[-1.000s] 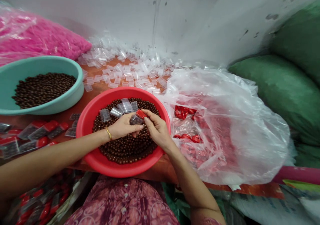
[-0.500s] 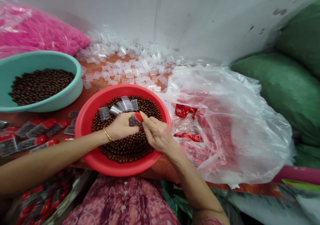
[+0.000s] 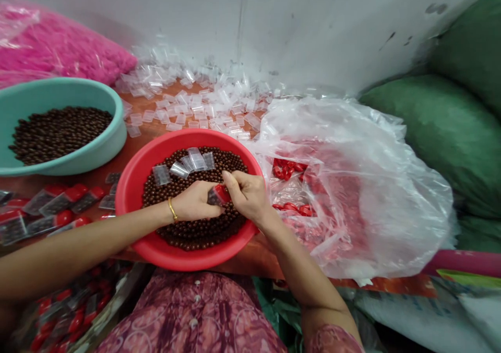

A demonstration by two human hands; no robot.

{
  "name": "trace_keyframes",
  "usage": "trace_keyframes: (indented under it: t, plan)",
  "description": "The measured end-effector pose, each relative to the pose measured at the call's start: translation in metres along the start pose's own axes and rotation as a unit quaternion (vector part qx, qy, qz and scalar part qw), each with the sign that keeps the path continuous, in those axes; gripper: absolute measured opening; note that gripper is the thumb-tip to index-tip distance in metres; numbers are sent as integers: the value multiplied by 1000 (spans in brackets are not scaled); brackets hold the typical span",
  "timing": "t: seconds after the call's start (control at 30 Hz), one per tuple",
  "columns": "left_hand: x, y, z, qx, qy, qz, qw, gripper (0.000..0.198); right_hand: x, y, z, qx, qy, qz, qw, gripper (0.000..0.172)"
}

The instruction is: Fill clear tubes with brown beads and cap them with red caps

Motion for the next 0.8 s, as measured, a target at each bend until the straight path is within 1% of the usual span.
trace_keyframes:
  t: [0.03, 0.1, 0.17, 0.23, 0.3, 0.4, 0.47, 0.53, 0.6, 0.67, 0.73, 0.8]
  plan:
    - [-1, 0, 1, -4, -27, -4, 1000, 14, -4, -3, -5, -4, -50, -45, 998, 47]
    - [-2, 0, 1, 5, -70, -2, 998, 12, -9, -8, -19, 5, -148, -108, 983, 53]
    - [-4, 1, 0, 21, -101, 1, 995, 9, -11, -11, -33, 39, -209, -145, 966, 62]
    - [-6, 2, -1, 32, -129, 2, 991, 5, -10, -11, -42, 83, -226, -164, 957, 69]
    - [-6, 3, -3, 39, -161, 9, 986, 11, -9, -9, -47, 117, -216, -157, 957, 70]
    - [-1, 6, -6, 48, -209, 22, 977, 20, -6, -3, -48, 137, -164, -99, 972, 71]
    - [2, 9, -8, 53, -228, 17, 972, 19, -3, 0, -48, 141, -110, -50, 983, 71]
    - [4, 10, -7, 57, -244, 14, 968, 14, 1, 1, -47, 144, -91, -17, 985, 70]
    - [1, 9, -3, 54, -257, 9, 965, 10, 7, 0, -46, 146, -134, -19, 980, 69]
    - [-7, 6, 1, 49, -252, -8, 966, 7, 14, -3, -44, 138, -201, -40, 969, 71]
    - [-18, 4, 4, 49, -219, -35, 974, 7, 20, -5, -39, 107, -242, -58, 963, 79]
    - [-28, 9, 10, 35, -179, -56, 982, 12, 22, -8, -27, 68, -251, -57, 964, 85]
Point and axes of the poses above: each hand's wrist, its own y-axis away from the middle knuckle, its own z-axis out of the back of the hand, x = y × z, the point moved 4 cm from there along -y, towards the middle knuckle, and after that the axes turned 4 degrees about y, right-handed, at the moved point
